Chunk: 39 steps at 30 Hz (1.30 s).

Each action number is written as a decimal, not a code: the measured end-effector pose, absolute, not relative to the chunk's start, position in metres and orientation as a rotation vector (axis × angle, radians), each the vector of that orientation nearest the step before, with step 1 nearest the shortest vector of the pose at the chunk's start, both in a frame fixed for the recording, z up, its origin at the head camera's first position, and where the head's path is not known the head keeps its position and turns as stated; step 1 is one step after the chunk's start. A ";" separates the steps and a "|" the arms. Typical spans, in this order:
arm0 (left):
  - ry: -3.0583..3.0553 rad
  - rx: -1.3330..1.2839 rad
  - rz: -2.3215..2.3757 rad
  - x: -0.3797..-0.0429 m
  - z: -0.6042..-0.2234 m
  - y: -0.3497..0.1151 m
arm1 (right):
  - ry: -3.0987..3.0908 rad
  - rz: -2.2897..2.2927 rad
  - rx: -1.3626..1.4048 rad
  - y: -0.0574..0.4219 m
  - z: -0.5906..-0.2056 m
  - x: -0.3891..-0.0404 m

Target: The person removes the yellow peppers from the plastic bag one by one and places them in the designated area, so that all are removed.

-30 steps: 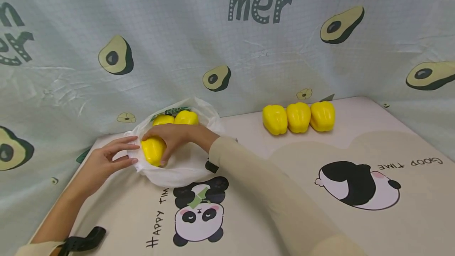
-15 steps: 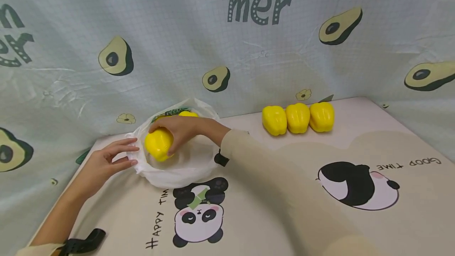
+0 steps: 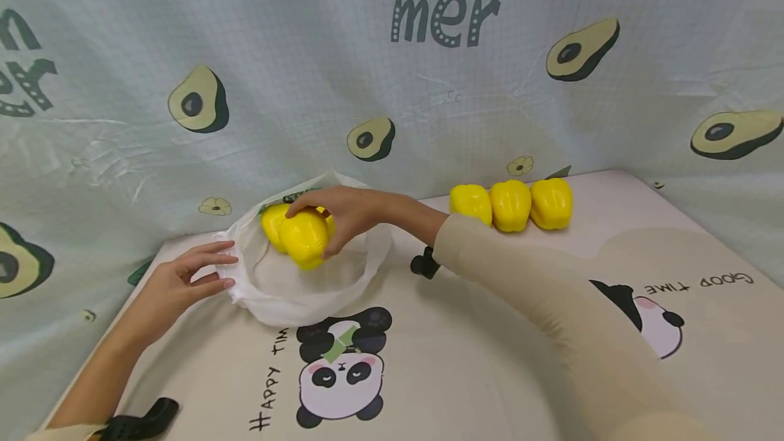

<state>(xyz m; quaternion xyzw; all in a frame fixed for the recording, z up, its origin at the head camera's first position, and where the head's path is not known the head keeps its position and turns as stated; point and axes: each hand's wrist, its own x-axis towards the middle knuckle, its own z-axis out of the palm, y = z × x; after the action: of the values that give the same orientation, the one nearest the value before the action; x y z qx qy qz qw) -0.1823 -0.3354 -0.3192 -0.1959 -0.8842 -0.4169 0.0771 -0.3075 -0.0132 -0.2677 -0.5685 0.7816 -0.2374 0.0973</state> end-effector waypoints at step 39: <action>-2.664 -0.569 -1.221 -0.181 -0.315 -0.340 | 2.397 -1.046 -1.612 0.095 -0.283 -0.280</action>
<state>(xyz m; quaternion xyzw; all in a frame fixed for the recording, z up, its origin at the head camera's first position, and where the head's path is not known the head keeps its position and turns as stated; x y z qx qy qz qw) -0.1813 -0.3402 -0.3149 -0.1901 -0.8897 -0.4077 0.0779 -0.2804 0.0953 -0.2831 -0.5244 0.7798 -0.3401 0.0345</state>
